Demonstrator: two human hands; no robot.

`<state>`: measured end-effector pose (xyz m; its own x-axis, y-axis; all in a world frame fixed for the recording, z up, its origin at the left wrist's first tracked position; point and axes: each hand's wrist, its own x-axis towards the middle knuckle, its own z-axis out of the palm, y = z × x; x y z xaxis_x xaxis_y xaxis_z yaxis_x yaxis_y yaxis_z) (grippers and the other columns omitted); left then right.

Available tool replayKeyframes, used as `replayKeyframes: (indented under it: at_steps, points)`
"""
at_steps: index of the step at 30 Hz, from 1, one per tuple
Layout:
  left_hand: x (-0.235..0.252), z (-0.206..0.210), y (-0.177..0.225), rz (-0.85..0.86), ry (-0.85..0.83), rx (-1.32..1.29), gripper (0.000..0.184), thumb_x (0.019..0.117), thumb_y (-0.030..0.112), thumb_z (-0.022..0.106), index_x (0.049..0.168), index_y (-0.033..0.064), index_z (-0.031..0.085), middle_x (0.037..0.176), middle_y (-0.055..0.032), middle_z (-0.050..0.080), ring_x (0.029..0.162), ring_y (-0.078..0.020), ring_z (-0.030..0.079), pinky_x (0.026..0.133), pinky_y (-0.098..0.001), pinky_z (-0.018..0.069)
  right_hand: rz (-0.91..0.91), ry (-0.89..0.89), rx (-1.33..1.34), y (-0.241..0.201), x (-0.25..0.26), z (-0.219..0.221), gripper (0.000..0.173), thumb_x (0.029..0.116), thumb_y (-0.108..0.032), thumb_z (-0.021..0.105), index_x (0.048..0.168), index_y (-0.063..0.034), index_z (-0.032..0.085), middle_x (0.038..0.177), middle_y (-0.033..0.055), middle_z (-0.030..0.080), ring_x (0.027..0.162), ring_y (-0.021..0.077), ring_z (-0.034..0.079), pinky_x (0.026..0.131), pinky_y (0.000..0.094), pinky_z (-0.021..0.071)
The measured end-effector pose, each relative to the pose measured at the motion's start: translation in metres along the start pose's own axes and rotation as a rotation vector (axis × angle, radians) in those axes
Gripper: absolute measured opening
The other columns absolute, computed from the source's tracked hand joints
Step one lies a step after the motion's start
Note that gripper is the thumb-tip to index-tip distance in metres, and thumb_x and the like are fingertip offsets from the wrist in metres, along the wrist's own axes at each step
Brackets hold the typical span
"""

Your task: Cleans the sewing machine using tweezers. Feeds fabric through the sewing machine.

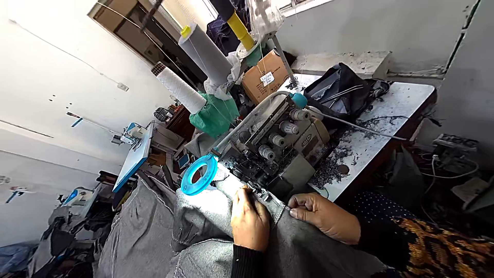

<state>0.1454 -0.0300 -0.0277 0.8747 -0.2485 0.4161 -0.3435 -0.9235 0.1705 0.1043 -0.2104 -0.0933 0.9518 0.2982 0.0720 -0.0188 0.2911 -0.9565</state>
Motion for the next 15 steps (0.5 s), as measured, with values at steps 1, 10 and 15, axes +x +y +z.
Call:
replayKeyframes:
  at_steps: [1, 10, 15]
  points:
    - [0.004, -0.002, -0.001, -0.022, -0.034, -0.008, 0.036, 0.0897, 0.011, 0.051, 0.117, -0.0078, 0.067, 0.115, -0.0231, 0.071, 0.110, -0.0392, 0.069, 0.094, -0.0558, 0.0532, 0.012, -0.017, -0.018, -0.003, 0.001, 0.000, 0.005, 0.1000, -0.009, 0.058, 0.099, -0.0095, 0.062, 0.069, -0.0124, 0.054, 0.060, -0.0041, 0.050, 0.060, 0.0163, 0.0438]
    - [0.033, -0.014, -0.027, -0.133, -0.263, -0.084, 0.039, 0.0919, 0.016, 0.053, 0.123, -0.0031, 0.066, 0.118, -0.0188, 0.071, 0.114, -0.0340, 0.067, 0.099, -0.0538, 0.0500, 0.093, -0.122, -0.028, -0.002, -0.008, 0.013, 0.004, 0.0956, -0.010, 0.065, 0.097, -0.0069, 0.065, 0.066, -0.0100, 0.055, 0.059, -0.0021, 0.052, 0.059, 0.0187, 0.0450]
    - [0.042, -0.008, -0.035, -0.150, -0.250, -0.071, 0.043, 0.0919, 0.019, 0.056, 0.126, -0.0051, 0.065, 0.113, -0.0216, 0.072, 0.110, -0.0369, 0.068, 0.098, -0.0567, 0.0498, 0.069, -0.074, -0.001, -0.005, -0.007, 0.008, 0.001, 0.0943, -0.009, 0.065, 0.094, -0.0082, 0.065, 0.066, -0.0115, 0.057, 0.058, -0.0032, 0.054, 0.059, 0.0174, 0.0464]
